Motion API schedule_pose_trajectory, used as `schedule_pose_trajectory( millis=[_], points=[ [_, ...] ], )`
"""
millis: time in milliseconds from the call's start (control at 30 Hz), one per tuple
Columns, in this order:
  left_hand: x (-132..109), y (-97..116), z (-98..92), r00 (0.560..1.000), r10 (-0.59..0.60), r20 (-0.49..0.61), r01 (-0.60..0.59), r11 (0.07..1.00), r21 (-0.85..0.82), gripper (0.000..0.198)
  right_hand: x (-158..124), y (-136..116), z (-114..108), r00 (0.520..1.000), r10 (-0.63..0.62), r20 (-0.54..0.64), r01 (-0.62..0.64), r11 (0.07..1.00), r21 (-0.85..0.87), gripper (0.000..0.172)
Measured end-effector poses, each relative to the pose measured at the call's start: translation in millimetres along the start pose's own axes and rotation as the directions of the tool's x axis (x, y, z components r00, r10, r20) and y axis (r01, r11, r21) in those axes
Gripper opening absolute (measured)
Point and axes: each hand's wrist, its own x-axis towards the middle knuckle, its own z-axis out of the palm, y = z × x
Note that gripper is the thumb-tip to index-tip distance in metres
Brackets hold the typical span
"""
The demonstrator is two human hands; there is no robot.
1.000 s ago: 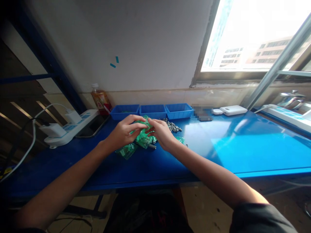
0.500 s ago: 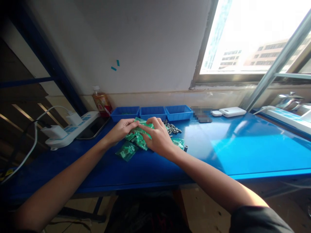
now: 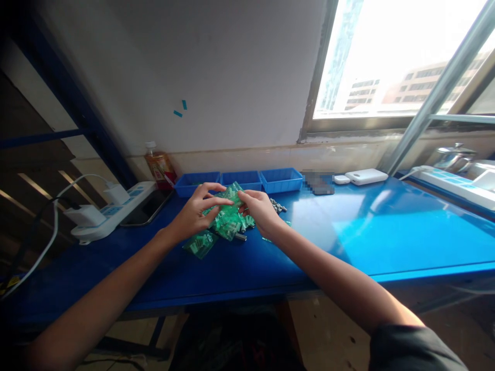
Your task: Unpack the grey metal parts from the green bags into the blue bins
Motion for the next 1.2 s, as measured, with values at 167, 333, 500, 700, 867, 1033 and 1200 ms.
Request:
schedule_pose_trajectory(
  millis=[167, 333, 500, 700, 867, 1033, 1200],
  points=[
    [0.6, -3.0, 3.2, 0.970, -0.243, -0.013, 0.242, 0.970, -0.028, 0.022, -2.8, 2.3, -1.8, 0.886, -0.464, -0.015, 0.414, 0.806, -0.423, 0.023],
    [5.3, -10.7, 1.2, 0.754, -0.624, 0.207, 0.631, 0.599, -0.493, 0.057, -10.7, 6.1, 1.9, 0.593, -0.754, 0.285, 0.733, 0.358, -0.578, 0.030],
    [5.2, -9.2, -10.2, 0.671, -0.465, 0.578, 0.738, 0.337, -0.585, 0.037, -14.1, 7.9, 5.0, 0.498, -0.790, 0.358, 0.791, 0.244, -0.561, 0.034],
    [4.2, -3.0, -11.4, 0.657, -0.421, 0.625, 0.735, 0.176, -0.655, 0.025, -10.5, 6.9, -0.8, 0.539, -0.765, 0.352, 0.763, 0.265, -0.590, 0.040],
    [15.6, -25.7, -16.2, 0.607, -0.708, 0.361, 0.621, 0.140, -0.771, 0.015, -8.0, 7.9, -2.0, 0.625, -0.727, 0.284, 0.681, 0.331, -0.653, 0.034],
    [13.8, -66.0, -34.7, 0.524, -0.842, 0.129, 0.588, 0.247, -0.770, 0.038, -10.0, 10.4, 2.1, 0.670, -0.673, 0.315, 0.664, 0.353, -0.659, 0.026],
    [-9.8, -84.4, -38.4, 0.657, -0.701, -0.277, 0.754, 0.616, 0.228, 0.083, -12.6, 8.1, 3.3, 0.665, -0.674, 0.322, 0.674, 0.354, -0.649, 0.026]
  ],
)
